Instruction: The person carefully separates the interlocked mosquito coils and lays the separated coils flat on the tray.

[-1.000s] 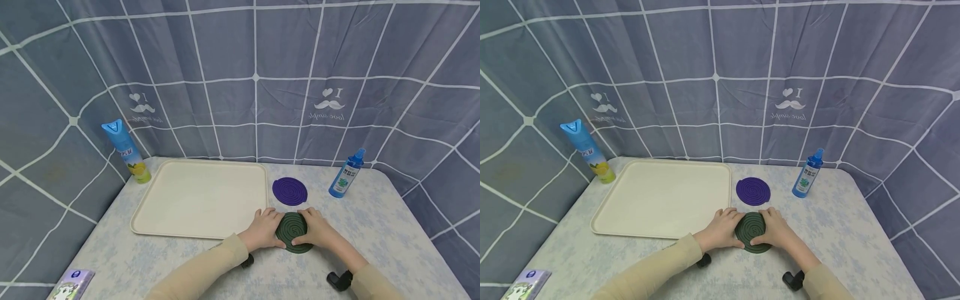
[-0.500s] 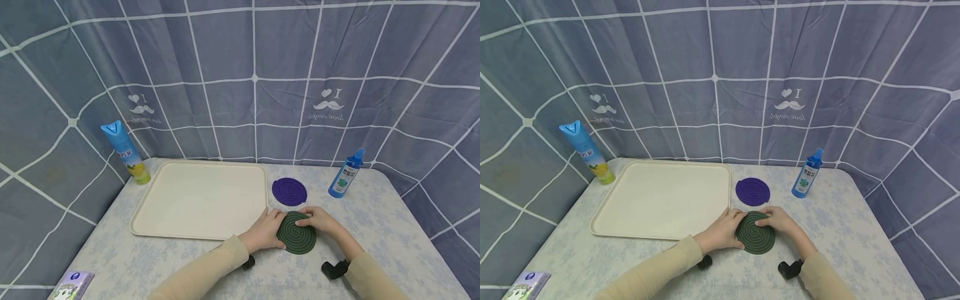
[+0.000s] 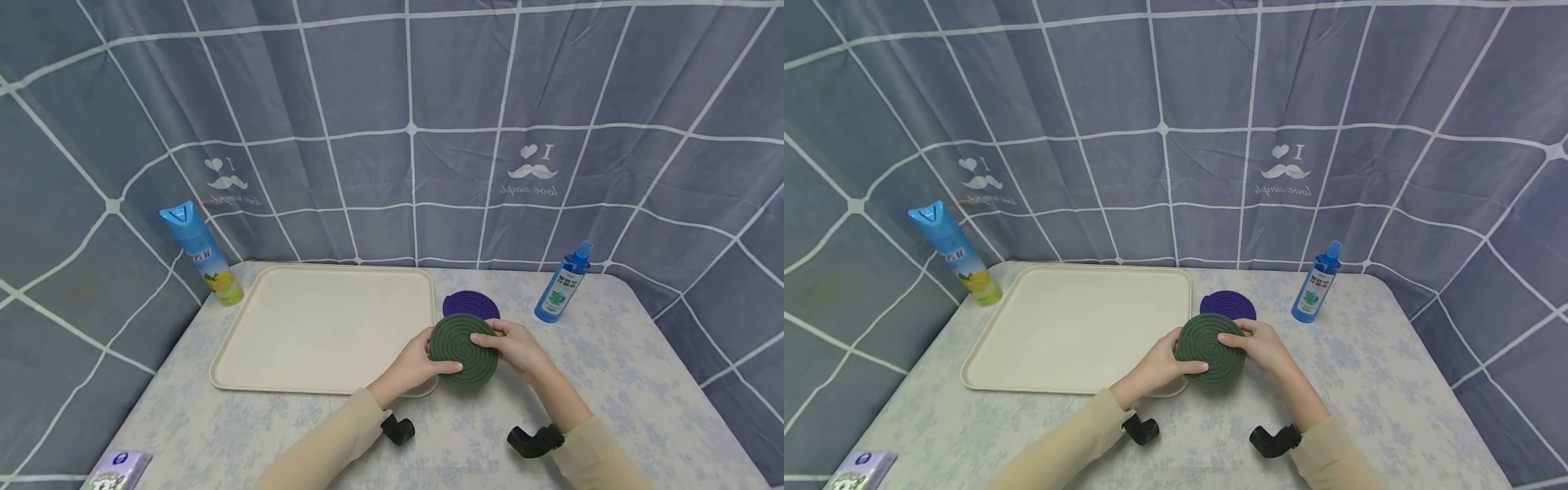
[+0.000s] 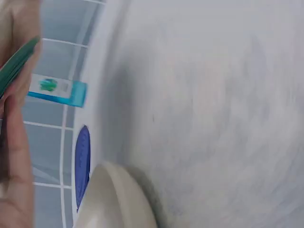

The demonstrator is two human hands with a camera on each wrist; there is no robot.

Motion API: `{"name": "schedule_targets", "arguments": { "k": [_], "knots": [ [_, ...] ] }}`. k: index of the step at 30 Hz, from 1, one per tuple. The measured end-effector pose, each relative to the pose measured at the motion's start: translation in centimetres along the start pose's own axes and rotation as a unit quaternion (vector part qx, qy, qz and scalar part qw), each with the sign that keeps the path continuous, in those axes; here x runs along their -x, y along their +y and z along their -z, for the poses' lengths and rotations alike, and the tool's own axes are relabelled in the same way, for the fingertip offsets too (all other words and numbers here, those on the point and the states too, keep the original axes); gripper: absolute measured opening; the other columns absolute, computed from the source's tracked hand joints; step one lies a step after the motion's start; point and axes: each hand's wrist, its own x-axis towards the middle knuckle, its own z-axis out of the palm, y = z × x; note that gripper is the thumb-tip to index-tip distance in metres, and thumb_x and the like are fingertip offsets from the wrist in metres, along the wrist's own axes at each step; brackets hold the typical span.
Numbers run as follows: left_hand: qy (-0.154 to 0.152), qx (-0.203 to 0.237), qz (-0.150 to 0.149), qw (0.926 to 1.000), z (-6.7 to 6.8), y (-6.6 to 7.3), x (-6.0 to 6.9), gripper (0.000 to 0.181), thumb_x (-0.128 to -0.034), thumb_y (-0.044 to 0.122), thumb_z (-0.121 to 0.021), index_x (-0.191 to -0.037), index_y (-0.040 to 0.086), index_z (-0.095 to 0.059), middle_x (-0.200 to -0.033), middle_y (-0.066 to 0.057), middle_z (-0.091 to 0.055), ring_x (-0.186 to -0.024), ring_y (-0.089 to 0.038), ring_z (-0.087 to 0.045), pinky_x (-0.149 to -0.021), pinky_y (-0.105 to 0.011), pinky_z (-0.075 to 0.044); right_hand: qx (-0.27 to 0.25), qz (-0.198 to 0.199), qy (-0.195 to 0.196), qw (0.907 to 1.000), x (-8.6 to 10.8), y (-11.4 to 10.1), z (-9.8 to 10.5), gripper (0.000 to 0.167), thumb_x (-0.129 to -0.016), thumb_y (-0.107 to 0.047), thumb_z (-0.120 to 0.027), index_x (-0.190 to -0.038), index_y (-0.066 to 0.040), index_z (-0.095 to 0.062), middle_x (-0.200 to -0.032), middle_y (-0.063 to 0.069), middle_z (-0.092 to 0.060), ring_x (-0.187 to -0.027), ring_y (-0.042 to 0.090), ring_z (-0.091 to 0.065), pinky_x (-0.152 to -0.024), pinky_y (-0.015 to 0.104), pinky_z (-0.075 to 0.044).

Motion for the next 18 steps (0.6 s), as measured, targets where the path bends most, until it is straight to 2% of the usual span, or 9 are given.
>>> {"name": "schedule_targets", "arguments": {
  "k": [2, 4, 8, 10, 14, 16, 18],
  "knots": [
    [0.01, 0.042, 0.003, 0.9991, 0.3, 0.0, 0.4, 0.06, -0.0864, 0.023, -0.077, -0.139, 0.009, -0.053, -0.13, -0.011, -0.064, -0.12, -0.026, -0.061, -0.104, -0.039, -0.049, -0.035, 0.004, 0.009, 0.9993, 0.2, -0.6, -0.8, 0.045, -0.093, -0.017, -0.068, -0.127, 0.009, -0.055, -0.099, -0.002, -0.069, -0.085, 0.006, -0.066, -0.077, 0.022, -0.057],
    [0.034, 0.063, 0.0, 0.9975, 0.6, 0.1, 0.8, 0.054, -0.0885, 0.027, -0.074, -0.137, 0.011, -0.057, -0.128, -0.009, -0.066, -0.119, -0.025, -0.062, -0.104, -0.039, -0.049, -0.063, 0.007, 0.013, 0.9979, 0.3, -1.1, -1.8, 0.045, -0.093, -0.016, -0.068, -0.128, 0.009, -0.053, -0.099, -0.004, -0.069, -0.086, 0.005, -0.067, -0.078, 0.021, -0.057],
    [0.103, 0.089, 0.008, 0.9907, 1.1, 0.2, 1.6, 0.048, -0.0885, 0.033, -0.073, -0.129, 0.009, -0.063, -0.122, -0.01, -0.069, -0.114, -0.024, -0.065, -0.101, -0.038, -0.051, -0.106, 0.009, 0.011, 0.9942, 0.7, -1.5, -3.6, 0.04, -0.095, -0.013, -0.065, -0.126, 0.008, -0.051, -0.099, -0.004, -0.069, -0.087, 0.006, -0.068, -0.078, 0.02, -0.057],
    [0.136, 0.113, 0.018, 0.9841, 1.2, 0.4, 1.9, 0.048, -0.0881, 0.033, -0.073, -0.126, 0.006, -0.064, -0.121, -0.011, -0.069, -0.112, -0.024, -0.065, -0.1, -0.039, -0.051, -0.124, 0.014, 0.012, 0.9921, 0.8, -1.6, -4.5, 0.038, -0.095, -0.011, -0.064, -0.124, 0.009, -0.051, -0.099, -0.004, -0.069, -0.087, 0.006, -0.067, -0.078, 0.02, -0.057],
    [0.195, 0.172, 0.026, 0.9654, 0.9, 0.5, 2.4, 0.048, -0.0865, 0.028, -0.075, -0.126, 0.003, -0.063, -0.122, -0.014, -0.068, -0.112, -0.026, -0.065, -0.1, -0.039, -0.051, -0.171, 0.018, 0.04, 0.9843, 1.1, -1.4, -6.4, 0.033, -0.095, -0.008, -0.063, -0.121, 0.008, -0.051, -0.096, -0.003, -0.068, -0.085, 0.006, -0.068, -0.076, 0.019, -0.057],
    [0.218, 0.183, 0.03, 0.9582, 0.6, 0.4, 2.7, 0.051, -0.0849, 0.026, -0.077, -0.128, 0.004, -0.062, -0.122, -0.014, -0.067, -0.113, -0.026, -0.064, -0.1, -0.039, -0.051, -0.195, 0.015, 0.061, 0.9787, 1.2, -1.1, -7.3, 0.03, -0.095, -0.007, -0.063, -0.119, 0.008, -0.052, -0.095, -0.003, -0.068, -0.083, 0.006, -0.068, -0.074, 0.018, -0.057],
    [0.235, 0.182, 0.03, 0.9544, 0.3, 0.2, 2.9, 0.052, -0.0838, 0.026, -0.078, -0.128, 0.005, -0.062, -0.123, -0.013, -0.067, -0.113, -0.025, -0.064, -0.1, -0.038, -0.052, -0.217, 0.012, 0.073, 0.9732, 1.2, -0.9, -8.0, 0.028, -0.095, -0.005, -0.063, -0.118, 0.007, -0.053, -0.094, -0.002, -0.068, -0.081, 0.006, -0.068, -0.072, 0.018, -0.057]
  ]
}}
